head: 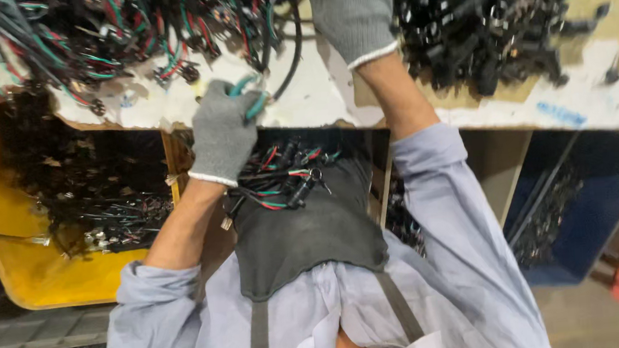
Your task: The person sits at a workbench and uses a handheld wire stripper to strip insulation from the ends of electrical wires. They repeatedly pick up a wire, operate the stripping tool on its end, and place the processed wire aside, working through a pile of wires one at a time.
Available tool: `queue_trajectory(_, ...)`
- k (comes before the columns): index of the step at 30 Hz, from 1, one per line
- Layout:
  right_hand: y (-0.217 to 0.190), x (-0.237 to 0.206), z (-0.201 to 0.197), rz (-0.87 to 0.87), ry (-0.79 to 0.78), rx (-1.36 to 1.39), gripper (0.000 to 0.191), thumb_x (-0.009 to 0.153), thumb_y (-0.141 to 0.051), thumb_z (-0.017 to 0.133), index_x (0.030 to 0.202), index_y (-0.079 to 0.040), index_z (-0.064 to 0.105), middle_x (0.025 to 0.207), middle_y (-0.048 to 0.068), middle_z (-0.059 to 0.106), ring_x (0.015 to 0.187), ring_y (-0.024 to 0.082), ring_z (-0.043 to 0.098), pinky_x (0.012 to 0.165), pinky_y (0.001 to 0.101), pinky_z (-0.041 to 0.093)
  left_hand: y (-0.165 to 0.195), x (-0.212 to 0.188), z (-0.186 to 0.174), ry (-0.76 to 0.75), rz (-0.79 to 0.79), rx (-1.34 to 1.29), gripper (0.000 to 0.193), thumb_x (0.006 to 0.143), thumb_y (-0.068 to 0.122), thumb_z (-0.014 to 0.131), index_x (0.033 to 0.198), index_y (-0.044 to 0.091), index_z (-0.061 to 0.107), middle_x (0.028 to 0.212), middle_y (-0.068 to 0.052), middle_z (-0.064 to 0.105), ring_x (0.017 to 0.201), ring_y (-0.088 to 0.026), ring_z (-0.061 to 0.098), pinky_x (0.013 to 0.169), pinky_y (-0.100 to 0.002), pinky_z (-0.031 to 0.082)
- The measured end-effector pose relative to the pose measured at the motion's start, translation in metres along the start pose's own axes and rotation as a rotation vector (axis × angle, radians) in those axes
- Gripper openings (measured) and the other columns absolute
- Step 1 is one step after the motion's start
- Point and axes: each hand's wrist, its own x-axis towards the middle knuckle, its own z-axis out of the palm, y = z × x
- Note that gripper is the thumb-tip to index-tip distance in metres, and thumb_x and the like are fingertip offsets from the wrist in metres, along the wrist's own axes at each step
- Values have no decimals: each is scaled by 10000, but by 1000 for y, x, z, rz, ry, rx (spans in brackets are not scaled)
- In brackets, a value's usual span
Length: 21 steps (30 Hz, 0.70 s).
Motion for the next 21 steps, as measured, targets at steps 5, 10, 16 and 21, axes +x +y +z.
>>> queue_trajectory(5,0,-23,2,-77,75,12,298,835,-353,822,941,-95,719,987,122,625,942,319,587,700,474,432,3,-3,0,-3,-8,-73,198,937,170,722,1120,135,791,967,-184,657,814,-389,670,676,-500,520)
queue_trajectory(10,5,-46,-7,-145,267,62,295,853,-281,824,1068,-117,706,1099,75,621,1029,265,572,876,441,450,-4,-5,-4,-37,53,6,144,889,204,750,1019,152,786,945,-174,660,852,-393,679,679,-478,522)
queue_trajectory(16,13,-29,-5,-211,7,-21,293,837,-154,812,1108,-99,713,1012,74,632,1000,277,591,827,451,432,-5,8,-14,-195,108,-176,191,899,183,754,1083,149,790,943,-172,669,803,-384,675,698,-483,528)
queue_trajectory(21,25,-29,-14,-182,81,320,352,783,-110,822,1115,-81,708,1180,122,696,1108,323,614,925,465,448,12,7,-20,-194,154,125,392,767,62,700,1135,177,768,1013,-124,661,877,-345,682,682,-454,572)
